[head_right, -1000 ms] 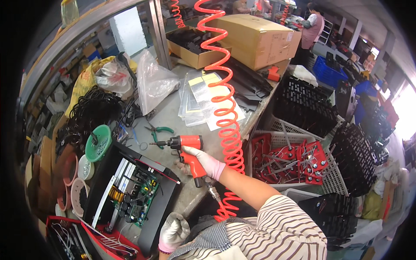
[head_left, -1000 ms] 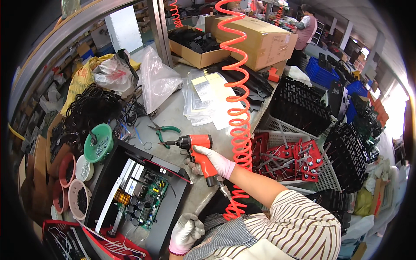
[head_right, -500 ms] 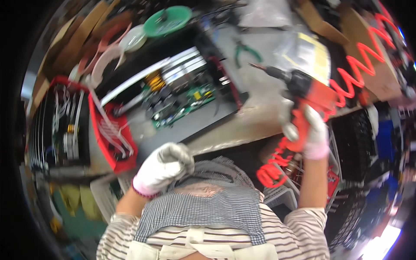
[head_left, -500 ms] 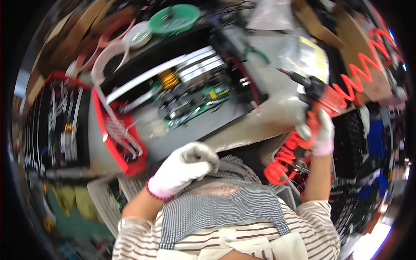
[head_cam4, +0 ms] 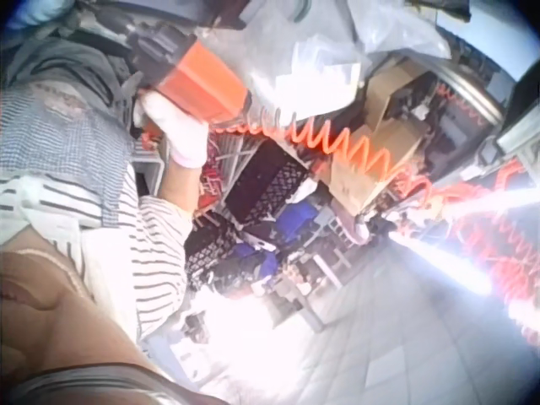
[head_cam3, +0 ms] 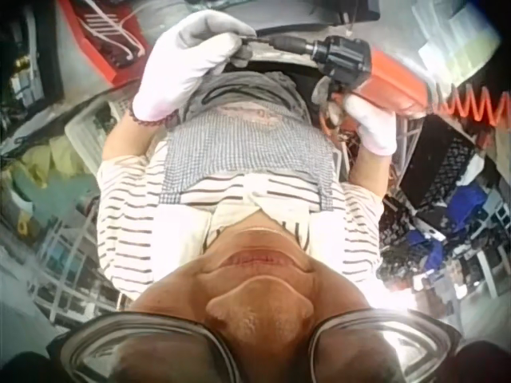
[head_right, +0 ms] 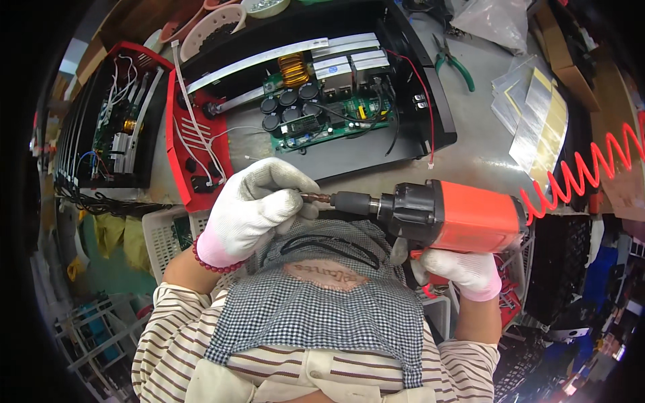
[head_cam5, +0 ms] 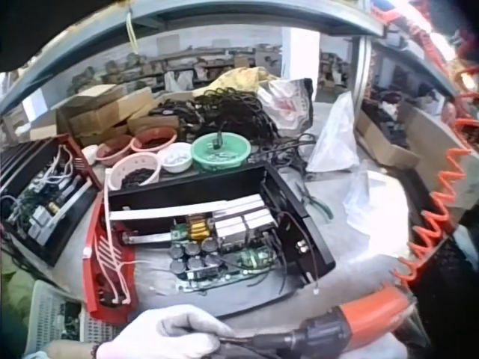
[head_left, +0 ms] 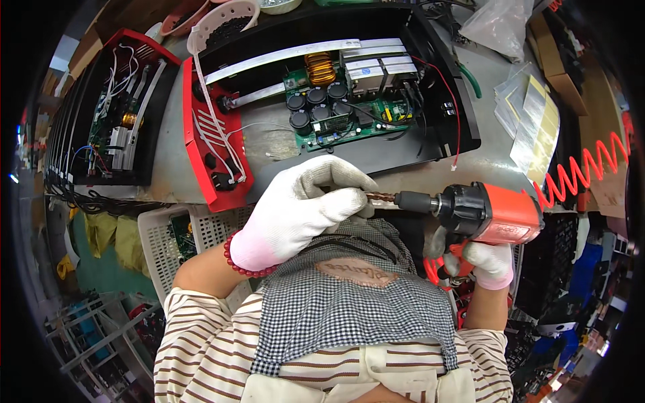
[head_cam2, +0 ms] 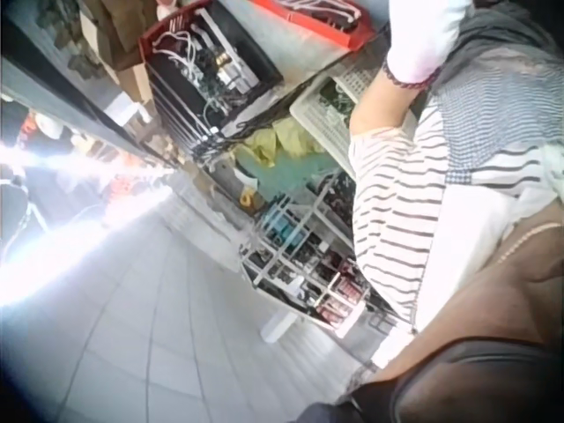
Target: The person uses a red pneumatic screwdriver to remove screws from a black electronic device and opens the casing. They manipulate internal wires and components, repositioning parts and connecting cables before closing the casing and setting the device aside.
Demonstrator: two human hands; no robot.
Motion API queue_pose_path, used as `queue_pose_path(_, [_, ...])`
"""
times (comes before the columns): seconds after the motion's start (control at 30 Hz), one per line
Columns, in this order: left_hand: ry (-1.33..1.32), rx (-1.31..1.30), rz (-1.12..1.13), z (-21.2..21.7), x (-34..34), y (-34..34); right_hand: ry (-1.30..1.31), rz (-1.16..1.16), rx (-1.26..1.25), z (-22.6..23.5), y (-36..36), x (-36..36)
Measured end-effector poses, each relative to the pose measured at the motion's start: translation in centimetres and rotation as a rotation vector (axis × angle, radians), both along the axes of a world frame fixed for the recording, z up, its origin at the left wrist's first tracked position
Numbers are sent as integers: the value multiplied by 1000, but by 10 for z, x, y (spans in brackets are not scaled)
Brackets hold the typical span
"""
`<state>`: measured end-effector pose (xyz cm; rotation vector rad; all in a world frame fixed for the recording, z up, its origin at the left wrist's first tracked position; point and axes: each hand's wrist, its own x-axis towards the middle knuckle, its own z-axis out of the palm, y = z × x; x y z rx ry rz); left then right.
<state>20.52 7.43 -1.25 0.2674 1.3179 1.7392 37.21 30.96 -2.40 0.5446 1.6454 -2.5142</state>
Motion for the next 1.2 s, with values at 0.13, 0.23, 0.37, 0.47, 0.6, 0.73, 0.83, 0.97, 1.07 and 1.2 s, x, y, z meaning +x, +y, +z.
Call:
queue_pose_path(0.13, [152,-9,110,-6,5,-7,13,13,12,3,-7,-9])
queue_pose_path(0.23, [810,-162,-71,1,-8,-16,-36,75,128,14,-8,-13])
queue_pose_path(0.37, [121,-182,-188,26,-25,-15,-5,26,75,14,-11,-14])
queue_pose_path(0.47, [283,-318,-393,36,-36,-14,-5,6,-15,15,-8,-19])
queue_pose_path(0.6, [953,-460,-401,49,-70,-20,94,-26,183,25,5,-25])
queue_pose_path(0.73, [1630,-1009,-225,37,-133,-14,143,-207,353,31,25,-34])
queue_pose_path(0.83, [1753,-1294,-332,29,-158,-3,155,-238,396,35,41,-50])
queue_pose_path(0.97, [1832,-1326,-462,16,-175,3,147,-340,349,30,62,-78])
queue_pose_path(1.07, [1894,-1253,-399,7,-175,7,201,-265,256,29,62,-104])
queue_pose_path(1.2, [1890,-1199,-358,-4,-178,6,219,-248,136,23,64,-112])
